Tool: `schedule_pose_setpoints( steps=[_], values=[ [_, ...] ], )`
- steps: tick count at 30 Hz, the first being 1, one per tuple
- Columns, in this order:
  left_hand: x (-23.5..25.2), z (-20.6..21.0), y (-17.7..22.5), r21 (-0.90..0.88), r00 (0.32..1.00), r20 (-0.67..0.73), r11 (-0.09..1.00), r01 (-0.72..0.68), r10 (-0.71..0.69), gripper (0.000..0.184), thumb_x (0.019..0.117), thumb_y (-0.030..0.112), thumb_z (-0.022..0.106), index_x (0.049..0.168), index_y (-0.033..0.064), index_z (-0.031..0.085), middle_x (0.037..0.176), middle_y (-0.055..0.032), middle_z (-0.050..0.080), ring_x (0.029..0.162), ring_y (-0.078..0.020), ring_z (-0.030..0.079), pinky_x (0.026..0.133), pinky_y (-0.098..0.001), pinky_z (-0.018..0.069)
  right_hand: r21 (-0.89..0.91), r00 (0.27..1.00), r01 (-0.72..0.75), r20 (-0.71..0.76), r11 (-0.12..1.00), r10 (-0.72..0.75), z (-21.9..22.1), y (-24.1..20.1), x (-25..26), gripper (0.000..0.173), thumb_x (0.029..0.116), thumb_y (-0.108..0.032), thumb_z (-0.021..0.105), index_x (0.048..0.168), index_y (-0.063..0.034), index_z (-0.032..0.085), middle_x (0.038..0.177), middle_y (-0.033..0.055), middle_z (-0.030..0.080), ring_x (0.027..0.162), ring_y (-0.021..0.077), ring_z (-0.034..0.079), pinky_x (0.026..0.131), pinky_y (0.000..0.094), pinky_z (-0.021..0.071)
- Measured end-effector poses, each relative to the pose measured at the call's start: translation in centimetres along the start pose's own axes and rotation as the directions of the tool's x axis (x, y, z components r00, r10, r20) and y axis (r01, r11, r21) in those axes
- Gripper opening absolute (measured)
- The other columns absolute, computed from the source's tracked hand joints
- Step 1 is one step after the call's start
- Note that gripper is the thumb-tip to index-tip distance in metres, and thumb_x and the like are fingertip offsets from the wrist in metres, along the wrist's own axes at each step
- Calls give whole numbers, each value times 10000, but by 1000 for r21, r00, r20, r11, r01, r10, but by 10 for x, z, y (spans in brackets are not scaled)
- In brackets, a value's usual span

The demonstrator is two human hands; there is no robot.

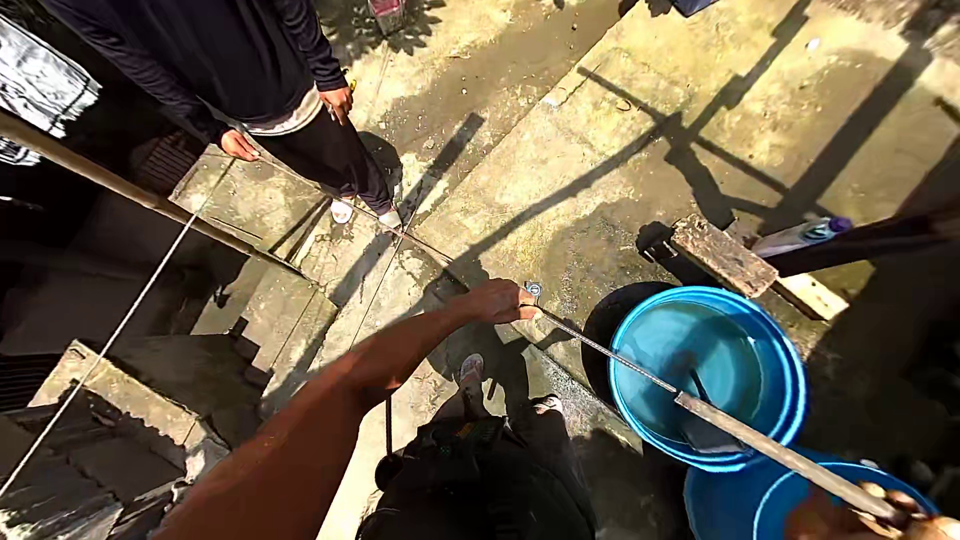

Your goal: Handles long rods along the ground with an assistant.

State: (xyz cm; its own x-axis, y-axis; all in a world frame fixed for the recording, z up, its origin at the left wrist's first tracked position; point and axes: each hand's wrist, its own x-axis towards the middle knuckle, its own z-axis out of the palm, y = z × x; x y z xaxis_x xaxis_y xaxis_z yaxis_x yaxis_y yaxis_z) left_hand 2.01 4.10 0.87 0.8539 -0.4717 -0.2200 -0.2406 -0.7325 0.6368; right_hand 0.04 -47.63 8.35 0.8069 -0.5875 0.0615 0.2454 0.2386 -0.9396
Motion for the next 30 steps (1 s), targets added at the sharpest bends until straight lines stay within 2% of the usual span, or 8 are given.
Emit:
schedule_pose_setpoints(
  steps=[3,7,10,16,21,24,26,30],
  values=[
    [17,-5,-13,13,998,-34,999,-50,51,391,1037,430,519,877,114,684,766,-66,657,758,-244,666,686,-492,535,22,994,-110,25,994,109,37,11,-17,163,1113,-217,347,1125,-187,507,936,-21,698,856,150,709,768,377,620],
    [29,-15,-21,17,1000,8,1000,-8,8,410,1043,449,497,850,129,666,767,-62,653,754,-250,667,657,-508,528,102,969,-246,29,964,244,80,38,-27,127,1111,-186,385,1166,-159,497,1014,54,725,952,265,739,837,507,628],
    [41,-26,-17,10,996,74,998,58,-58,416,1048,446,489,856,123,668,745,-64,642,737,-260,660,656,-526,523,108,925,-379,63,919,374,107,77,-34,101,1094,-158,426,1189,-144,456,1082,97,691,1025,323,713,871,582,601],
    [77,-33,-39,-53,982,176,996,72,-62,429,1077,450,451,1034,140,744,855,-62,712,811,-236,685,749,-529,536,94,895,-447,27,890,446,136,114,-19,113,1078,-123,451,1190,-132,460,1106,114,667,1024,357,701,853,639,591],
    [90,-38,-42,-66,984,180,997,32,-20,423,1085,410,429,903,115,672,710,-46,607,657,-216,614,624,-477,509,92,881,-473,73,876,468,157,120,-15,106,1065,-131,474,1159,-180,476,1096,80,674,1029,345,708,847,621,601],
    [96,-51,-39,-105,978,204,992,73,-50,414,1085,416,442,991,108,701,766,-60,643,710,-225,641,671,-498,533,111,884,-466,102,878,457,174,124,-17,106,1074,-128,455,1164,-170,494,1093,97,680,1030,356,708,842,628,603],
    [96,-50,-39,-104,976,208,991,81,-58,400,1079,420,437,990,116,681,746,-63,624,699,-240,630,647,-513,513,103,893,-448,94,888,440,180,124,-19,110,1067,-122,461,1152,-169,512,1083,92,693,1009,341,720,823,605,616],
    [98,-54,-40,-102,957,277,988,113,-81,349,1073,375,453,1227,190,705,969,-77,736,916,-263,709,801,-574,547,75,907,-420,67,905,415,184,125,-27,107,1059,-131,484,1144,-190,513,1085,69,693,1020,320,714,841,597,607]
  ],
)
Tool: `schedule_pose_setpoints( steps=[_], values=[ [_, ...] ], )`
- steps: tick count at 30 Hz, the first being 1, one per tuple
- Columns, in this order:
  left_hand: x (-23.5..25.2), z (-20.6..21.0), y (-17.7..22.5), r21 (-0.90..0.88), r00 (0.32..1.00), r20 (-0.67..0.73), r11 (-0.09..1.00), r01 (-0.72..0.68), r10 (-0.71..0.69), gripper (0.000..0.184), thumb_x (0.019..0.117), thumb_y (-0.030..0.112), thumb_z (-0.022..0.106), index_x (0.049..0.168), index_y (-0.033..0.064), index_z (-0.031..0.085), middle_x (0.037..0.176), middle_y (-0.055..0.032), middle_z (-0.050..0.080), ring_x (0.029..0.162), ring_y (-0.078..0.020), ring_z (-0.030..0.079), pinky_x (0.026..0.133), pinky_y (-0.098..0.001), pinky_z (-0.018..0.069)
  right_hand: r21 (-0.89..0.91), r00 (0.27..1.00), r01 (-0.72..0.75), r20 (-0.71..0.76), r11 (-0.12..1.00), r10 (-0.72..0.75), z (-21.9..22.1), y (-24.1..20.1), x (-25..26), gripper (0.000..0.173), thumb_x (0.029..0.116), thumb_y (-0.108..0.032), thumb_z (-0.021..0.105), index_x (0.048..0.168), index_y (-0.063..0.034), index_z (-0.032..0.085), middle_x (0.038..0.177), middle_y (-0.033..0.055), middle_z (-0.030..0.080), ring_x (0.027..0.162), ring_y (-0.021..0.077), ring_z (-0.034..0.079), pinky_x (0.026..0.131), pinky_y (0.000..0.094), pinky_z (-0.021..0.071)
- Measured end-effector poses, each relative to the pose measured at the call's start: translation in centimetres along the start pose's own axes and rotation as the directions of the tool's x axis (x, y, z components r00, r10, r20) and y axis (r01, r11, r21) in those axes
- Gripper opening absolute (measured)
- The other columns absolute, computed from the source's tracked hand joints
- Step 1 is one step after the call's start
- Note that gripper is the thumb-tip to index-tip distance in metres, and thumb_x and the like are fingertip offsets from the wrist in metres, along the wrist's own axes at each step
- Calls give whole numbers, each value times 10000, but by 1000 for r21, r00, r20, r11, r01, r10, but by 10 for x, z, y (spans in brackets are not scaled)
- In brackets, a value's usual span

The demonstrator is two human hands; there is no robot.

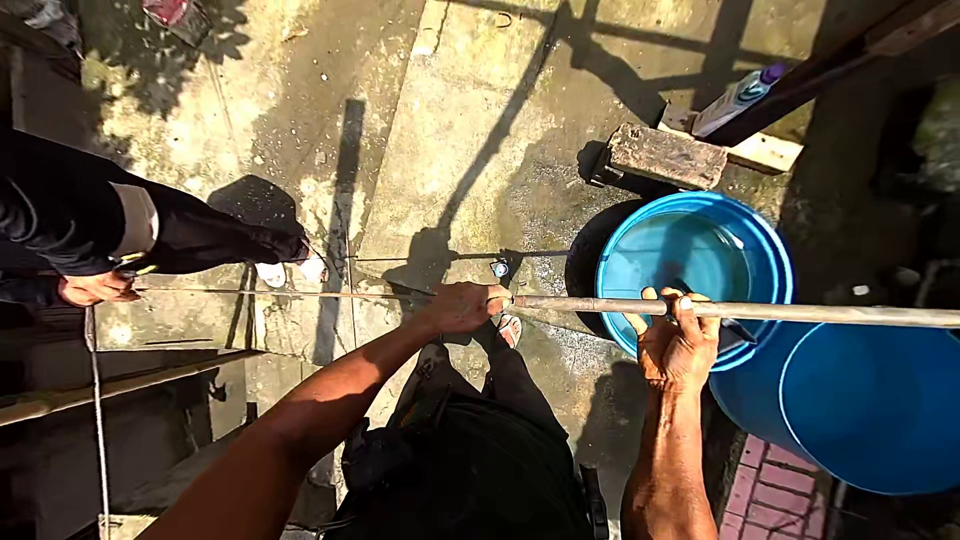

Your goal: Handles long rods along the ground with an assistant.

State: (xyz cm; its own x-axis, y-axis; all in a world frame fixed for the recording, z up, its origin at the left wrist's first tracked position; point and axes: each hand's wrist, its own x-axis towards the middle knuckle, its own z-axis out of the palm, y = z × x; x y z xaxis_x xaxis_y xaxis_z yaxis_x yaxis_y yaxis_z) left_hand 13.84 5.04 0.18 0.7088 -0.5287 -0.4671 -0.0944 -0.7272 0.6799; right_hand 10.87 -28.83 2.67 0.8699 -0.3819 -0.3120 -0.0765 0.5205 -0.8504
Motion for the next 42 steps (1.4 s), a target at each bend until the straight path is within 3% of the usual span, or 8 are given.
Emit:
schedule_pose_setpoints(
  steps=[2,6,18,22,26,32,36,42],
  values=[
    [-1,-2,-2,-20,999,26,1000,-18,19,329,1070,351,470,1234,193,707,981,-74,738,917,-252,710,809,-559,551,-11,1000,10,-28,1000,-10,2,3,-6,110,1057,-137,484,1142,-192,526,1067,68,695,1015,312,712,847,600,601],
    [-1,3,-2,-74,993,29,991,-112,114,320,1067,309,445,1030,99,684,853,-91,679,829,-245,672,766,-513,532,-22,996,14,-85,1000,-16,4,10,-17,106,1057,-120,474,1133,-172,527,1022,78,701,977,317,726,822,604,612],
    [17,22,-3,-51,994,76,996,-71,75,397,1072,377,399,1229,172,701,1000,-86,737,959,-251,706,854,-542,540,1,990,28,-141,1000,-27,-13,16,-14,106,1043,-109,487,1104,-164,555,1016,78,714,962,283,724,853,535,609],
    [36,37,-27,-73,992,126,997,-8,17,384,1073,348,434,1294,166,690,1064,-114,744,997,-283,712,879,-564,543,-9,979,-99,-182,995,96,-32,48,4,87,1066,-100,453,1116,-131,519,1002,104,714,988,300,726,860,523,614],
    [42,54,-70,-40,994,103,999,-27,31,374,1070,365,432,1184,141,709,980,-109,733,936,-285,707,818,-555,550,-27,937,-263,-245,964,249,-50,105,22,98,1089,-139,437,1161,-124,502,1039,87,708,1025,259,703,871,500,597],
    [44,83,-124,-81,994,108,996,43,-34,353,1035,337,498,1247,145,704,1121,-109,738,1066,-270,699,935,-548,534,-23,903,-349,-277,937,329,-66,171,27,109,1079,-151,440,1143,-182,523,1020,7,691,931,140,678,732,340,567],
    [77,110,-118,0,966,252,999,51,-49,501,1093,444,330,1339,158,660,1290,-104,699,1220,-283,654,1022,-568,492,52,916,-289,-275,956,292,-108,180,29,119,1078,-108,448,1088,-118,566,937,67,692,639,112,609,536,248,509],
    [81,137,-111,-40,988,155,999,1,5,417,1080,345,380,1303,169,685,1192,-93,738,1103,-288,702,899,-567,546,4,927,-327,-191,945,322,-121,179,26,241,1116,-169,310,1078,-151,547,909,1,716,670,79,671,593,225,577]
  ],
)
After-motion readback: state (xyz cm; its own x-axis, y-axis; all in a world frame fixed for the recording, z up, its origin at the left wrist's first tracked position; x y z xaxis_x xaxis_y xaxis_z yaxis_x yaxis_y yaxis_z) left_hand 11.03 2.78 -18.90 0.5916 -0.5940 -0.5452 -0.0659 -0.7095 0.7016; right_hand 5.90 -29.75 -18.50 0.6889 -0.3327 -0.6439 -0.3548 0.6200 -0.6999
